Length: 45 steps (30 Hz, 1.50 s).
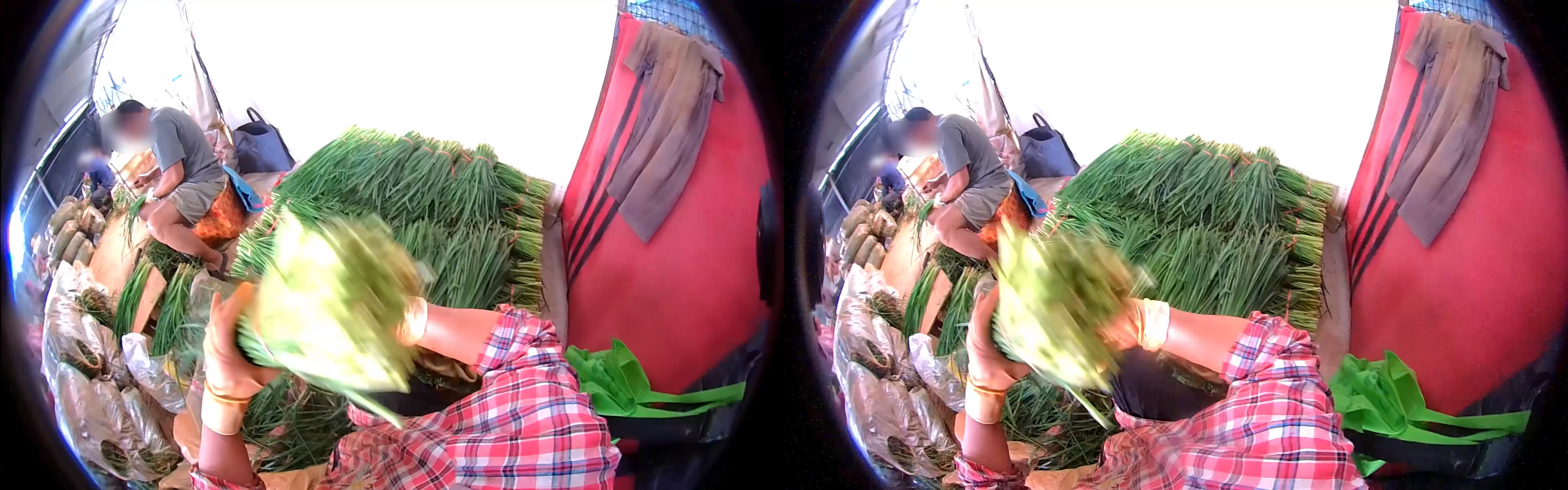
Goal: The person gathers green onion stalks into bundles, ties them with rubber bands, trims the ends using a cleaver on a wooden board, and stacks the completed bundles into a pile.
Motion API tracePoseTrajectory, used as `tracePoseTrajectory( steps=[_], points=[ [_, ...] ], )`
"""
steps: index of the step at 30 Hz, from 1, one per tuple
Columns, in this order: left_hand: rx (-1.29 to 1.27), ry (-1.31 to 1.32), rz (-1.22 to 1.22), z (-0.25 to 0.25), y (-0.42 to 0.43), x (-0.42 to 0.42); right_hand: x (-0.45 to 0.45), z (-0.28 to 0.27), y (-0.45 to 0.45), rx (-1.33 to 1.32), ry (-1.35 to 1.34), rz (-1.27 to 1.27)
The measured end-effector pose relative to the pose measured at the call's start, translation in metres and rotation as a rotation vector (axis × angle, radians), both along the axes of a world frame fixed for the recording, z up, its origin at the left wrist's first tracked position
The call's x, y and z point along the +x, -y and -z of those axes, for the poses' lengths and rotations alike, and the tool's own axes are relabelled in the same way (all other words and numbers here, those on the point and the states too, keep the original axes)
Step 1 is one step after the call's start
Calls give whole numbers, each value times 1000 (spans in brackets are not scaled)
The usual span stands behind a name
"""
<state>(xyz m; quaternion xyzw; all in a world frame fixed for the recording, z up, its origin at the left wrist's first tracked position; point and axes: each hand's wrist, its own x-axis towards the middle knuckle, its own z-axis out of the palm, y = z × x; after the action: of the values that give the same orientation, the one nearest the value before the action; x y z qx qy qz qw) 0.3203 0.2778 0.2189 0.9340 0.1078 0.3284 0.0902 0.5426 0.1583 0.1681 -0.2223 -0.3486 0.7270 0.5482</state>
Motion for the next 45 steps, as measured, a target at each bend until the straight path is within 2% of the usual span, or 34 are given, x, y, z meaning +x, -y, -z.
tracePoseTrajectory(
  steps=[2, 4, 5, 7, 9, 10, 11, 12, 14, 16, 18, 19, 20, 21, 22, 23, 24, 26, 27, 30, 32, 33, 34, 36, 39, 42, 43, 44, 45],
  points=[
    [-584, 251, -92, 6, -8, -1, 25, 3, -25, 14, 130, -387],
    [-796, 373, -83, 9, -29, -9, 35, -2, -11, 147, 469, 99],
    [-939, 460, -8, -7, -18, 1, 30, 6, -3, 248, 535, 294],
    [-1043, 430, 19, -20, -11, 20, 10, 49, -7, 505, 643, 434],
    [-1111, 401, 36, -31, 16, 63, -29, 51, 2, 462, 451, 409],
    [-1045, 356, 104, -20, 14, 81, -47, 37, 12, 306, 198, 331],
    [-1011, 372, 52, -23, 36, 97, -52, 35, 8, 374, 151, 611],
    [-745, 305, 155, -4, 31, 104, -40, 52, 17, 79, 70, 412],
    [-642, 161, 293, 21, 37, 108, -3, 61, 43, 79, 179, 641],
    [-943, -135, 152, 28, 38, 91, 27, 55, 86, -24, -357, 579],
    [-967, -111, 15, 60, 4, 69, 77, 85, 102, -148, 104, 896],
    [-1029, -96, -99, 72, -15, 55, 95, 87, 114, -191, 132, 958],
    [-972, -92, -181, 89, -37, 36, 114, 90, 127, -235, 161, 1020],
    [-1138, 18, -259, 121, -63, 12, 139, 107, 138, -296, 256, 1100],
    [-1150, 4, -407, 128, -72, -5, 161, 124, 146, -359, 350, 1179],
    [-1113, -30, -443, 147, -87, -28, 173, 113, 150, -373, 376, 1231],
    [-1164, -51, -587, 129, -72, -29, 190, 99, 152, -387, 404, 1284],
    [-1160, -20, -680, 194, -111, -87, 237, 104, 151, -300, 576, 1371],
    [-1233, -43, -729, 170, -96, -76, 269, 115, 151, -368, 631, 1354],
    [-1272, -15, -793, 187, -106, -92, 391, 165, 126, -619, 789, 1417],
    [-1213, -125, -860, 206, -109, -122, 417, 155, 85, -767, 682, 1587],
    [-1152, -219, -901, 210, -114, -130, 443, 196, 76, -801, 904, 1647],
    [-1204, -214, -977, 198, -102, -121, 475, 255, 66, -824, 1132, 1692],
    [-1255, -216, -1047, 196, -87, -127, 471, 297, 31, -1053, 1386, 1582],
    [-1314, -221, -1143, 195, -60, -143, 469, 337, -9, -1259, 1502, 1347],
    [-1366, -226, -1229, 196, -35, -157, 481, 345, -11, -1259, 1580, 1103],
    [-1380, -225, -1245, 197, -28, -161, 484, 344, -13, -1367, 1848, 939],
    [-1393, -217, -1259, 198, -22, -164, 485, 349, -9, -1323, 1873, 857],
    [-1404, -209, -1270, 200, -16, -168, 483, 353, -6, -1286, 2006, 655]
  ],
)
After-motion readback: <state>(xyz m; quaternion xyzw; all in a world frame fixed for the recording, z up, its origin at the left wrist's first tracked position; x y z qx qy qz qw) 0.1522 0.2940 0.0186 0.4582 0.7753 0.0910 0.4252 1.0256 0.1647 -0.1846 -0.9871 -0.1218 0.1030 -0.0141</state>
